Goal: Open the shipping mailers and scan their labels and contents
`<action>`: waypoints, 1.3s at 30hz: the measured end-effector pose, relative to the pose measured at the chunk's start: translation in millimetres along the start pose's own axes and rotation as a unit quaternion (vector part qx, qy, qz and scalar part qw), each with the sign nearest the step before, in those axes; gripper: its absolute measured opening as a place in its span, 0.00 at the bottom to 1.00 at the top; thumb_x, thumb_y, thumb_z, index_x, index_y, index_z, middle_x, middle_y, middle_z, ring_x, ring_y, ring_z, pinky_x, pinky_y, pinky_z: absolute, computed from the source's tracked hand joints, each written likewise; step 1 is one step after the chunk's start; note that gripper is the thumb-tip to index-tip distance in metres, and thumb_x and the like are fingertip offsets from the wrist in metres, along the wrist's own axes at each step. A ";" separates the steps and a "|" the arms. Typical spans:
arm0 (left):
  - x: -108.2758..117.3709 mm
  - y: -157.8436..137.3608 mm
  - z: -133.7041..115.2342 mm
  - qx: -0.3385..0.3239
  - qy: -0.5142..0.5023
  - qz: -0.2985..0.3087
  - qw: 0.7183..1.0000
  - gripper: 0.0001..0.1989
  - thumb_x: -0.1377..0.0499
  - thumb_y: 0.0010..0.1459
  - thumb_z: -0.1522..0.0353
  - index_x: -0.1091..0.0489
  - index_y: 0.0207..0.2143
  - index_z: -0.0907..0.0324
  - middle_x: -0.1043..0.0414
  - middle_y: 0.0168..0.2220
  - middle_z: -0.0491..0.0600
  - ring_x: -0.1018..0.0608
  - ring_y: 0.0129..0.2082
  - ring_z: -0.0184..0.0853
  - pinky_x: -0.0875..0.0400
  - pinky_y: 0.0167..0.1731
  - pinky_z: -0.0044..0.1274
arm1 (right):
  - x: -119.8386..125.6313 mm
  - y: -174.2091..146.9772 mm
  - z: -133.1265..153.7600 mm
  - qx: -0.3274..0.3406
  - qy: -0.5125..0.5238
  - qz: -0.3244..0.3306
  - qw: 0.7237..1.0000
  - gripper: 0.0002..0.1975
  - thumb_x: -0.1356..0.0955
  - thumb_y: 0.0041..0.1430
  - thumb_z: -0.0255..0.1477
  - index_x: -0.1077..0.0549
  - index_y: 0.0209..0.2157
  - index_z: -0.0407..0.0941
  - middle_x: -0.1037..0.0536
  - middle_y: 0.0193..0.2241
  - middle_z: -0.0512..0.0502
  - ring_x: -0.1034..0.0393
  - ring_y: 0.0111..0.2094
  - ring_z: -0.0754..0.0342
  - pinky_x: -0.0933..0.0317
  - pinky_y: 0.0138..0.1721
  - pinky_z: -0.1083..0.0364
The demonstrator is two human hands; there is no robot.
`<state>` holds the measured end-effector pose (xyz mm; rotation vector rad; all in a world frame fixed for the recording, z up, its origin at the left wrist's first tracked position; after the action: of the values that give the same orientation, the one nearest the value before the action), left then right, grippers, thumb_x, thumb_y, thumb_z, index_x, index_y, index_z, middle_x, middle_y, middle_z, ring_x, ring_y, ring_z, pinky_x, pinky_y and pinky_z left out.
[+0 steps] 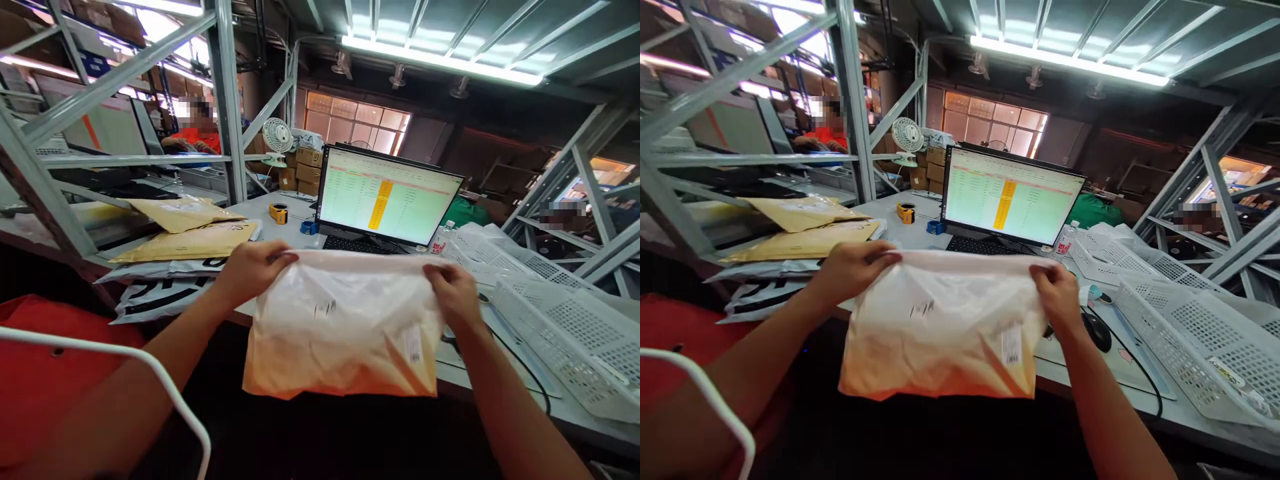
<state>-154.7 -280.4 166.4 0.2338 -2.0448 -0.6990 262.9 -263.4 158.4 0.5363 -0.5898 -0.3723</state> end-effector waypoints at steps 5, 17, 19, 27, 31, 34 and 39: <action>-53.1 69.3 27.9 0.039 0.068 0.143 0.987 0.27 0.45 0.62 0.48 0.21 0.43 0.61 0.19 0.36 0.56 0.19 0.42 0.47 0.26 0.45 0.34 | -73.8 51.6 -44.7 -0.068 -0.173 0.075 0.980 0.11 0.34 0.66 0.31 0.22 0.39 0.40 0.18 0.37 0.37 0.25 0.38 0.47 0.35 0.44 0.51; -182.9 -2.0 -56.3 -0.117 0.063 0.187 0.973 0.28 0.46 0.71 0.56 0.33 0.67 0.60 0.37 0.70 0.57 0.36 0.71 0.51 0.44 0.70 0.41 | -16.4 1.6 -129.3 -0.120 -0.422 0.106 0.892 0.26 0.33 0.69 0.37 0.30 0.62 0.36 0.26 0.56 0.28 0.29 0.57 0.35 0.37 0.57 0.45; -205.1 -12.4 -59.9 -0.113 0.082 0.194 0.971 0.33 0.43 0.69 0.53 0.37 0.70 0.57 0.45 0.74 0.55 0.44 0.75 0.54 0.53 0.73 0.46 | -11.0 -8.8 -136.5 -0.152 -0.449 0.134 0.870 0.30 0.34 0.71 0.41 0.35 0.66 0.37 0.27 0.58 0.27 0.29 0.57 0.34 0.36 0.56 0.44; -232.5 -30.4 -42.7 -0.139 0.064 0.159 0.975 0.34 0.42 0.67 0.48 0.38 0.71 0.48 0.55 0.78 0.50 0.55 0.77 0.54 0.63 0.74 0.49 | -14.0 -13.6 -150.4 -0.223 -0.454 0.139 0.851 0.33 0.35 0.70 0.41 0.38 0.65 0.30 0.23 0.52 0.21 0.27 0.55 0.30 0.34 0.54 0.41; -230.5 -29.7 -44.7 -0.138 0.058 0.145 0.978 0.30 0.42 0.67 0.49 0.31 0.66 0.53 0.48 0.76 0.50 0.51 0.77 0.52 0.62 0.74 0.48 | -8.9 2.0 -136.1 -0.266 -0.376 0.142 0.876 0.22 0.35 0.68 0.39 0.27 0.53 0.35 0.21 0.44 0.27 0.23 0.47 0.36 0.30 0.47 0.45; -230.5 -30.3 -45.2 -0.140 0.058 0.136 0.979 0.30 0.42 0.67 0.50 0.31 0.65 0.55 0.46 0.75 0.51 0.50 0.76 0.52 0.61 0.74 0.48 | 12.6 18.0 -106.6 -0.302 -0.171 0.211 0.914 0.18 0.34 0.68 0.43 0.27 0.39 0.42 0.23 0.32 0.40 0.27 0.30 0.49 0.31 0.30 0.54; -230.8 -31.3 -45.1 -0.144 0.061 0.124 0.980 0.30 0.41 0.67 0.50 0.31 0.64 0.56 0.45 0.75 0.51 0.50 0.76 0.52 0.60 0.75 0.48 | 38.4 31.0 -32.8 -0.280 0.012 0.408 0.869 0.32 0.27 0.54 0.61 0.33 0.30 0.45 0.33 0.24 0.51 0.44 0.19 0.61 0.51 0.14 0.61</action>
<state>6.0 -225.8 0.7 -0.1408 -1.7913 -0.7909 318.1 -244.8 169.4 -0.2913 -0.5990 0.2773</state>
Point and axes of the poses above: each hand's wrist, its own y-axis towards the middle knuckle, its own x-axis out of the back of the hand, z = x × y, the point moved 1 cm from there along y, towards the middle knuckle
